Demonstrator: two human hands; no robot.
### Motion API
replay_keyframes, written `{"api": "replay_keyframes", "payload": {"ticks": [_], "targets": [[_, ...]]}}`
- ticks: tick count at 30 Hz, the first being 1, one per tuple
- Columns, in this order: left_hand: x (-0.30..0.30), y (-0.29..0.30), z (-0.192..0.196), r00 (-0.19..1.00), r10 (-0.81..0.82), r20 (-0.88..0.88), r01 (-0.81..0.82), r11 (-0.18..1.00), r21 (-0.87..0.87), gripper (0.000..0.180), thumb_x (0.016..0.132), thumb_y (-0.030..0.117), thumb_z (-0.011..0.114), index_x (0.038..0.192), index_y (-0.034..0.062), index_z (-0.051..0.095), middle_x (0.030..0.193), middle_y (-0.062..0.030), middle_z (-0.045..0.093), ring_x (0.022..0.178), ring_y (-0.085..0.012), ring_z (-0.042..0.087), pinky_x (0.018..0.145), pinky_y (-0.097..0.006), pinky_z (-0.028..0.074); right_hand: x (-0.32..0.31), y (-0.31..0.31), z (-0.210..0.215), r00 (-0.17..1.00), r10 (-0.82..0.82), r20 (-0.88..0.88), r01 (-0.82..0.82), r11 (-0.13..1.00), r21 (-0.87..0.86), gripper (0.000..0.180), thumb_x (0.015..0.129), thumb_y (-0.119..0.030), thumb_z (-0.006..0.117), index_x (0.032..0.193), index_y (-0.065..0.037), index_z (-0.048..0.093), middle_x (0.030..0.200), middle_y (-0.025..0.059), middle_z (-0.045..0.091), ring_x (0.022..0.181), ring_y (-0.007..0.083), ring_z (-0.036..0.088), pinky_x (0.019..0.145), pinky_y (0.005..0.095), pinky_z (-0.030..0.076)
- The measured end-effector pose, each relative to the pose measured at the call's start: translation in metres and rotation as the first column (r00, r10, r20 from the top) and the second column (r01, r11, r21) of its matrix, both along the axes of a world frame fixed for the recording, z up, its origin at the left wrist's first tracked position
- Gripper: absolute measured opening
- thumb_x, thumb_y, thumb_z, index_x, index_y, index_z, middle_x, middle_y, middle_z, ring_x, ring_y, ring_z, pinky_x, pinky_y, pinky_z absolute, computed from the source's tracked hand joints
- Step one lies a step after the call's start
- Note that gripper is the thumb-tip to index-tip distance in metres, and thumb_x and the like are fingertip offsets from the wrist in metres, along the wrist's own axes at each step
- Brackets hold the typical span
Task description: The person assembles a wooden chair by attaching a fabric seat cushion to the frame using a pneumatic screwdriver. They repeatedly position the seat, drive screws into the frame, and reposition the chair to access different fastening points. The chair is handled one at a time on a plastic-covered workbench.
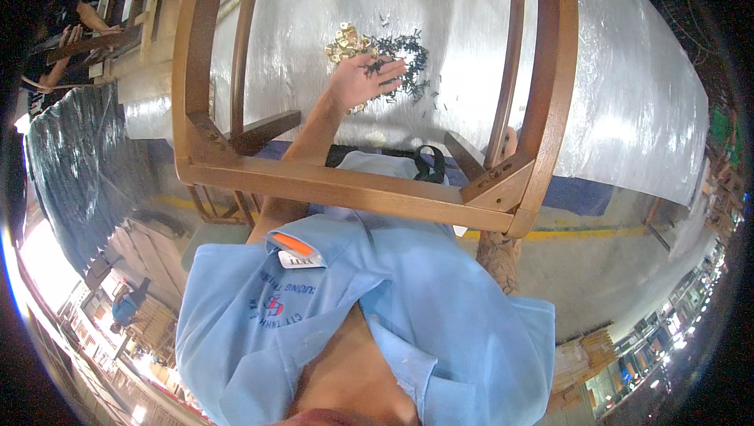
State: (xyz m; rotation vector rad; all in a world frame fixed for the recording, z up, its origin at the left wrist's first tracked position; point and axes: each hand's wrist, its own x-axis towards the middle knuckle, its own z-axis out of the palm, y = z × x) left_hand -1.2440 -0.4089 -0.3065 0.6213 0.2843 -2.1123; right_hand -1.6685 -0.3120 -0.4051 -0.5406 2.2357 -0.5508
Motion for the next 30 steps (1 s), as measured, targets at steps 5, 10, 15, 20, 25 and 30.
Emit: {"api": "replay_keyframes", "payload": {"ticks": [5,10,15,20,25,30], "targets": [[-0.004,0.015,-0.027,0.962,0.021,0.274,-0.011,0.999,-0.039,0.037,0.100,0.006,0.040,0.132,-0.0115,0.034,0.141,-0.0324,0.037,0.132,-0.0427,0.042,0.110,-0.052,0.037,0.013,-0.002,-0.017,0.999,-0.007,0.032,0.007,1.000,0.002,0.074,0.067,-0.037,0.076,0.118,0.010,0.048,0.113,0.0296,0.054,0.104,0.0381,0.056,0.089,0.0449,0.046],[0.005,0.025,-0.034,0.784,-0.015,0.621,0.246,0.925,-0.289,0.039,0.103,0.016,0.040,0.136,-0.0037,0.036,0.139,-0.0282,0.045,0.128,-0.0400,0.048,0.107,-0.048,0.042,0.010,0.001,-0.039,1.000,-0.015,0.027,0.016,1.000,-0.018,0.080,0.066,-0.038,0.076,0.121,0.011,0.046,0.117,0.0318,0.053,0.109,0.0409,0.056,0.093,0.0469,0.046],[0.023,0.009,-0.084,0.909,-0.053,0.413,0.134,0.977,-0.169,0.013,0.097,0.022,0.054,0.088,0.0136,0.056,0.078,0.0035,0.054,0.071,-0.0098,0.055,0.067,-0.030,0.051,-0.029,-0.019,-0.033,0.945,-0.072,-0.319,0.081,0.997,0.015,0.085,0.065,-0.039,0.075,0.124,0.012,0.044,0.122,0.0341,0.051,0.114,0.0437,0.055,0.097,0.0488,0.046],[0.002,0.007,-0.041,0.876,-0.057,0.479,0.058,0.998,0.014,0.013,0.095,0.018,0.056,0.087,0.0076,0.059,0.075,-0.0001,0.057,0.065,-0.0130,0.054,0.058,-0.027,0.048,-0.026,-0.013,0.010,0.984,0.005,-0.178,0.006,0.998,0.059,0.073,0.061,-0.034,0.076,0.112,0.014,0.054,0.107,0.0300,0.062,0.099,0.0370,0.064,0.080,0.0440,0.054],[0.020,0.008,-0.057,0.808,-0.117,0.577,0.112,0.993,0.044,0.020,0.098,0.016,0.058,0.111,0.0007,0.059,0.098,-0.0062,0.065,0.082,-0.0141,0.062,0.071,-0.026,0.052,-0.016,0.004,0.041,0.920,-0.057,0.387,0.089,0.994,-0.065,0.044,0.063,-0.028,0.078,0.080,0.011,0.070,0.072,0.0132,0.069,0.059,0.0198,0.066,0.054,0.0320,0.053],[-0.001,-0.008,-0.063,0.793,-0.206,0.573,0.215,0.975,0.052,0.021,0.100,0.021,0.055,0.103,0.0020,0.062,0.091,-0.0039,0.064,0.079,-0.0123,0.059,0.067,-0.025,0.049,-0.015,0.054,-0.023,0.999,0.017,0.050,-0.018,1.000,0.022,0.063,0.057,-0.038,0.080,0.096,0.010,0.066,0.094,0.0228,0.070,0.084,0.0317,0.070,0.072,0.0388,0.056]]}}
